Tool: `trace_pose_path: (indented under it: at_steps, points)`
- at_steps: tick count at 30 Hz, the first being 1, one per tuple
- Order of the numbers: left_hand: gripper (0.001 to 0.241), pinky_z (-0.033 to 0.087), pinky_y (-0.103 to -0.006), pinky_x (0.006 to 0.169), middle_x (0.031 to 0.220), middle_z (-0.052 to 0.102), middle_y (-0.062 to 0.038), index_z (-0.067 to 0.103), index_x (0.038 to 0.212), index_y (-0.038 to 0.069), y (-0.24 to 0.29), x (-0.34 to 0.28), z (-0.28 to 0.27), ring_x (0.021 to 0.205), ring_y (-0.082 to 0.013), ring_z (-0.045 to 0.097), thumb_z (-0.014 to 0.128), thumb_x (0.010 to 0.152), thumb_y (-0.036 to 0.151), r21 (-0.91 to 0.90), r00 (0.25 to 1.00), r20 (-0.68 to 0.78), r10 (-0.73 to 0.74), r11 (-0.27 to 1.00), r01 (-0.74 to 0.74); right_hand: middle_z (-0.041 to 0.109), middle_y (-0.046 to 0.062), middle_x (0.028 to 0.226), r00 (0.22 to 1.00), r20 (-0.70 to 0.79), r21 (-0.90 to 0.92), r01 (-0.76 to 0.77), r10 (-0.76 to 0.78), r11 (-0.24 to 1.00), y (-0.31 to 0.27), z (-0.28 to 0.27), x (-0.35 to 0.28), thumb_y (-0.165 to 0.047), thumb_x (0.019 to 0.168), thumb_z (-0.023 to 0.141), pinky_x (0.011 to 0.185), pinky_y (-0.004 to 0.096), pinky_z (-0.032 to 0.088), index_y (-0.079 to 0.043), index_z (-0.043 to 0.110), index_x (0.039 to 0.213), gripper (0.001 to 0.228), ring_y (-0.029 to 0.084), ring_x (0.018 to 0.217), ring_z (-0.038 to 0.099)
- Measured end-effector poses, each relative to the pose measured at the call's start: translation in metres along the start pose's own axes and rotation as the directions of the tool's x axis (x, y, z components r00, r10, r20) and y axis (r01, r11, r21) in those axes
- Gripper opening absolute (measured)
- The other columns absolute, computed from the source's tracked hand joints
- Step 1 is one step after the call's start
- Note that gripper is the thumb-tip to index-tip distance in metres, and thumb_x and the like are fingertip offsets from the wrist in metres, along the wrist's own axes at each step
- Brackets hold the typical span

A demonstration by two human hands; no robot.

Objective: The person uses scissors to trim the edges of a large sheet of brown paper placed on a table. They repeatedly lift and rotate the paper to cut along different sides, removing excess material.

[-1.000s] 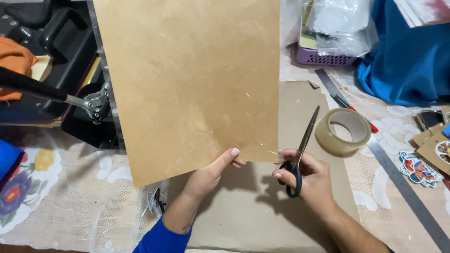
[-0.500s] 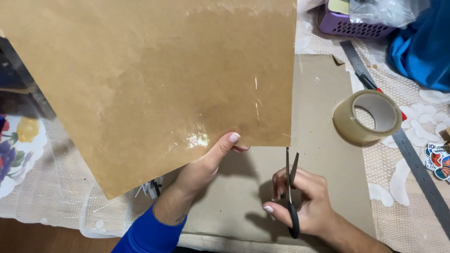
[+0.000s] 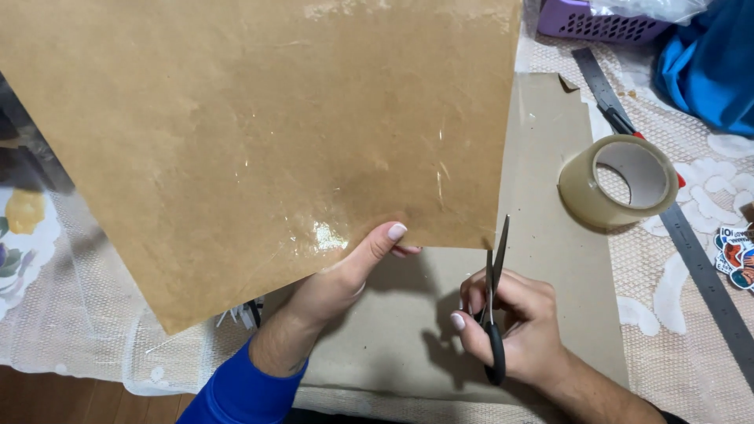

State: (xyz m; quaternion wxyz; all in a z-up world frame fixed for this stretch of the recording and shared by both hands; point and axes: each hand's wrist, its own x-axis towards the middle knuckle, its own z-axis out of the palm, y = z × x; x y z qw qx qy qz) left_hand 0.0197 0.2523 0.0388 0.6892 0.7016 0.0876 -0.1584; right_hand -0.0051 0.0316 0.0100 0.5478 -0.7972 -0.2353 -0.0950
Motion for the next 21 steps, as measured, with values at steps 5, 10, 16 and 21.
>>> trace_pose_path:
  at_steps: [5, 10, 16, 21]
  points:
    - [0.042, 0.041, -0.0223, 0.107, 0.099, 0.074, 0.004, 0.079, 0.086, 0.015, 0.0013, -0.0015, 0.0011, 0.107, -0.0084, 0.066, 0.053, 0.093, 0.048, 0.038, 0.999, 0.025, 0.028, 0.999, -0.029, 0.060, 0.003, 0.067, 1.000, -0.015, 0.000, 0.001, -0.001, 1.000, -0.0008, -0.0005, 0.0011, -0.013, 0.074, 0.074, 0.058, 0.023, 0.047, -0.009, 0.052, 0.067, 0.023, 0.013, 0.058, 0.057]
    - [0.039, 0.043, -0.0215, 0.106, 0.092, 0.078, 0.006, 0.081, 0.080, 0.018, 0.0049, -0.0048, 0.0016, 0.100, -0.0076, 0.070, 0.057, 0.092, 0.046, 0.112, 0.993, -0.026, 0.112, 0.988, -0.109, 0.060, 0.003, 0.067, 1.000, -0.024, 0.007, -0.005, 0.005, 1.000, -0.0008, -0.0003, 0.0018, -0.011, 0.073, 0.074, 0.059, 0.023, 0.048, -0.008, 0.051, 0.066, 0.024, 0.013, 0.059, 0.058]
    - [0.038, 0.045, -0.0219, 0.105, 0.089, 0.078, 0.005, 0.081, 0.081, 0.016, -0.0009, -0.0026, 0.0019, 0.097, -0.0075, 0.070, 0.057, 0.093, 0.043, 0.088, 0.992, 0.002, 0.126, 0.988, -0.125, 0.059, 0.003, 0.066, 1.000, -0.030, 0.007, -0.004, 0.004, 1.000, -0.0015, -0.0004, 0.0022, -0.010, 0.074, 0.073, 0.058, 0.024, 0.048, -0.008, 0.050, 0.066, 0.024, 0.014, 0.058, 0.057]
    - [0.037, 0.047, -0.0218, 0.103, 0.087, 0.079, 0.006, 0.082, 0.081, 0.016, -0.0017, -0.0017, 0.0022, 0.094, -0.0074, 0.071, 0.058, 0.094, 0.041, 0.101, 0.983, 0.009, 0.185, 0.978, -0.185, 0.059, 0.004, 0.066, 0.999, -0.031, 0.010, 0.009, -0.009, 1.000, 0.0002, -0.0001, 0.0023, -0.010, 0.074, 0.073, 0.058, 0.024, 0.048, -0.008, 0.050, 0.066, 0.025, 0.014, 0.059, 0.058]
